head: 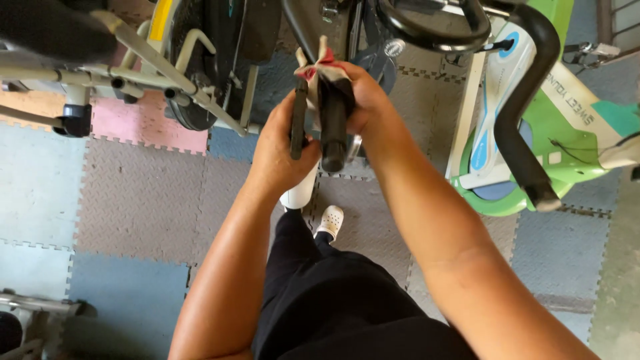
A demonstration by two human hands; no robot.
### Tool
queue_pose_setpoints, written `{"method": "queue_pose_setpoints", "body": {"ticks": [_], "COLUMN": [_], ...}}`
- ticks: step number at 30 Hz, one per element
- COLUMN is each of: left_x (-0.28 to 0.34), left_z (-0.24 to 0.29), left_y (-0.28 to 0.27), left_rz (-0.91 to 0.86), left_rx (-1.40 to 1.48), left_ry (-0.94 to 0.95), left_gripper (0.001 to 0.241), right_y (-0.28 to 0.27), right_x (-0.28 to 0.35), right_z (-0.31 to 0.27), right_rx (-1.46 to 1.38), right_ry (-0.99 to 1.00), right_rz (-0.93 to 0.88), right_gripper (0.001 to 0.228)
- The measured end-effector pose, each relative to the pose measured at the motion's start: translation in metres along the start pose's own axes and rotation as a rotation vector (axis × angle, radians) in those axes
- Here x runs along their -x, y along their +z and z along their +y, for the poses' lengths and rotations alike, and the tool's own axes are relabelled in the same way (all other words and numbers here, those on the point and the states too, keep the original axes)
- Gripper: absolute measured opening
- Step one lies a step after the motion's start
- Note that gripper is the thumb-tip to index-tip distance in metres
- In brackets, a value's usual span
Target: Cleaning and wiping down various exercise bikes and equipment in a gym.
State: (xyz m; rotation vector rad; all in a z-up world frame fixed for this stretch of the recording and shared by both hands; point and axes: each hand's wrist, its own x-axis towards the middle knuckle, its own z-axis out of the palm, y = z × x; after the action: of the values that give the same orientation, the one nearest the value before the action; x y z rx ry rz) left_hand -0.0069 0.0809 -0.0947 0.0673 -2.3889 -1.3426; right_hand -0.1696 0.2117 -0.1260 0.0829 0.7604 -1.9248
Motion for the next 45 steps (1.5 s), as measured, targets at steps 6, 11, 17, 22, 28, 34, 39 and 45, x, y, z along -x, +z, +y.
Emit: {"method": "queue_pose_setpoints", "body": {"ticks": [6, 11, 17, 22, 28, 34, 39, 45], "left_x": [-0.026, -0.043, -0.053, -0.053, -0.046, -0.026, -0.009, -0.010], "left_z": [-0.015, -0.040, -0.046, -0.038, -0.031, -0.017, -0.022, -0.026], "left_y": [-0.005, -0.004, -0.014, -0.022, -0.015, -0.010, 0.004, 0.015], "left_rz": [-0.127, -0.116, -0.142, -0.131, -0.139, -0.146, -0.116, -0.159], "left_rx": [0.181, 0.148, 0.156, 0.222, 0.215, 0.164, 0.120, 0.363], "left_ry": [-0.253, -0.281, -0.291, -0.364, -0.288, -0.146, 0.048, -0.291], "left_gripper": [0.074, 0.075, 0.072, 0.073, 0.078, 0.082, 0.084, 0.078], "right_y": [0.028, 0.024, 0.020, -0.017, 0.015, -0.009, -0.008, 0.017], "right_x": [-0.066, -0.137, -0.161, -0.161, -0.066, 0.013, 0.060, 0.097], "right_z": [-0.054, -0.062, -0.072, -0.055, -0.016, 0.023, 0.011, -0.019], "right_rx": [0.788, 1.292, 0.683, 0.274, -0.031, -0.525, 0.077, 1.139], "right_ry": [0.054, -0.061, 0.034, -0.017, 0.021, 0.040, 0.021, -0.537], "right_rz": [0.283, 0.518, 0.369, -0.051, -0.107, -0.291, 0.087, 0.455], "right_gripper": [0.031, 0.030, 0.032, 0.045, 0.053, 0.026, 0.036, 0.048]}}
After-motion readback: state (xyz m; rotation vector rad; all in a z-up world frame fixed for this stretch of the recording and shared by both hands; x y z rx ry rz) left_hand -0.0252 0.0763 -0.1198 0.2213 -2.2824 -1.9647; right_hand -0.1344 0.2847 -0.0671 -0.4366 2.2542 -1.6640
